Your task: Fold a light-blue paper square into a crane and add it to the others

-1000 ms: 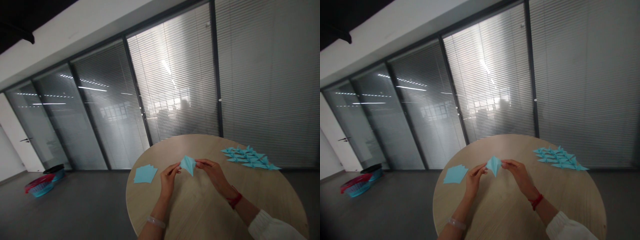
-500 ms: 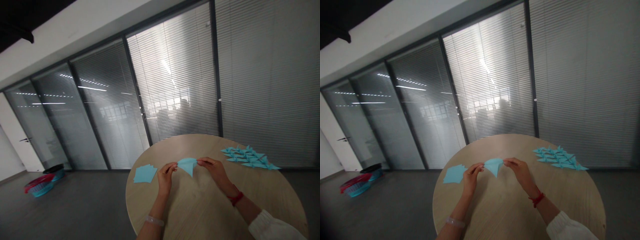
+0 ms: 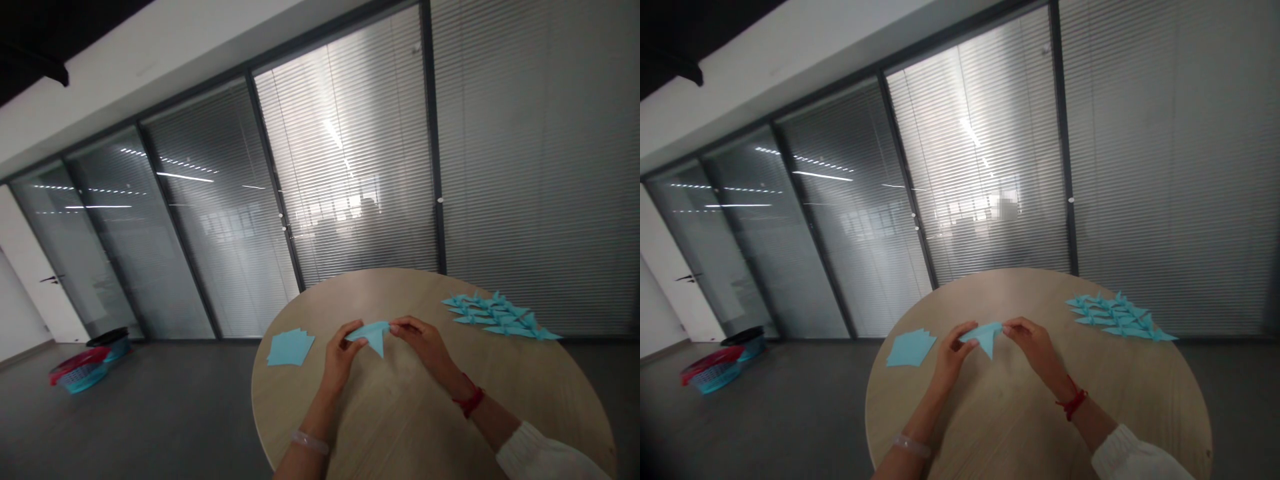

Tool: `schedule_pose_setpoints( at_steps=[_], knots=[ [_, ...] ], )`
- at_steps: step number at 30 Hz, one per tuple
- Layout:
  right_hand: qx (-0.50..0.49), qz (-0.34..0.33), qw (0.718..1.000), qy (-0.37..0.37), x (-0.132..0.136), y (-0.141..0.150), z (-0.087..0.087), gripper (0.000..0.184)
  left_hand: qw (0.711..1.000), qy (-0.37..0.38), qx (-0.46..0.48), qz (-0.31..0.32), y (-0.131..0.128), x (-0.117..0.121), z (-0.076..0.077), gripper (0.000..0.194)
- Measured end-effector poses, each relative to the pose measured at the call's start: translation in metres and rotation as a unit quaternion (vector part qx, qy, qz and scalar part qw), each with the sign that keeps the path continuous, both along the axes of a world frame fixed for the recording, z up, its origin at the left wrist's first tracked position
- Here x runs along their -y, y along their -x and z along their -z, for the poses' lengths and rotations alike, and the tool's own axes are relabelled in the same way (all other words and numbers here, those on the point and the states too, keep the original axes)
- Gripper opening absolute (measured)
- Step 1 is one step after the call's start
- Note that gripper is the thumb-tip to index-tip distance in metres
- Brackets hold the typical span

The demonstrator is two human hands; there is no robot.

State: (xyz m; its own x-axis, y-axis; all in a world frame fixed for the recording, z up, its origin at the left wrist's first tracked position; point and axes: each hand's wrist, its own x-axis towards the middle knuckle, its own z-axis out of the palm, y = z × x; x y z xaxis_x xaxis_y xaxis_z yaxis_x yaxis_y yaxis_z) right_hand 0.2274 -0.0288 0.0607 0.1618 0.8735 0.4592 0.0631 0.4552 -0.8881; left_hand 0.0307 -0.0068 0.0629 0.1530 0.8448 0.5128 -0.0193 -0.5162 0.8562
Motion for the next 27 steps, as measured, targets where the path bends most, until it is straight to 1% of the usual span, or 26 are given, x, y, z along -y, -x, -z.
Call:
schedule_pose_setpoints(
  at_steps=[2, 4, 7, 10, 15, 20, 24, 27],
  knots=[
    [0.008, -0.012, 1.0, 0.0, -0.001, 0.0, 0.002, 0.035, 1.0, 0.001, -0.002, -0.013, 0.001, 0.0, 0.0, 0.022],
    [0.021, -0.026, 0.999, 0.001, -0.002, -0.002, 0.004, 0.036, 1.0, 0.005, 0.007, -0.013, 0.002, -0.001, 0.0, 0.018],
    [0.026, -0.031, 0.999, 0.009, -0.002, -0.002, 0.006, 0.038, 1.0, 0.012, 0.015, -0.004, 0.002, -0.001, 0.0, 0.02],
    [0.016, -0.013, 1.0, 0.008, -0.002, -0.002, 0.005, 0.036, 1.0, 0.017, 0.016, 0.007, 0.001, -0.002, 0.0, 0.023],
    [0.015, 0.006, 1.0, 0.0, -0.003, -0.002, 0.005, 0.033, 0.999, 0.033, 0.021, -0.001, 0.001, -0.005, 0.002, 0.019],
    [0.029, -0.005, 1.0, -0.004, -0.009, -0.003, 0.013, 0.032, 0.998, 0.06, 0.033, -0.004, 0.002, -0.006, 0.005, 0.019],
    [0.026, -0.011, 1.0, -0.012, -0.013, -0.002, 0.02, 0.033, 0.997, 0.065, 0.03, -0.005, 0.001, -0.005, 0.005, 0.019],
    [0.022, -0.005, 0.999, -0.029, -0.013, -0.001, 0.021, 0.032, 0.998, 0.062, 0.032, -0.004, -0.001, -0.005, 0.005, 0.02]
  ],
)
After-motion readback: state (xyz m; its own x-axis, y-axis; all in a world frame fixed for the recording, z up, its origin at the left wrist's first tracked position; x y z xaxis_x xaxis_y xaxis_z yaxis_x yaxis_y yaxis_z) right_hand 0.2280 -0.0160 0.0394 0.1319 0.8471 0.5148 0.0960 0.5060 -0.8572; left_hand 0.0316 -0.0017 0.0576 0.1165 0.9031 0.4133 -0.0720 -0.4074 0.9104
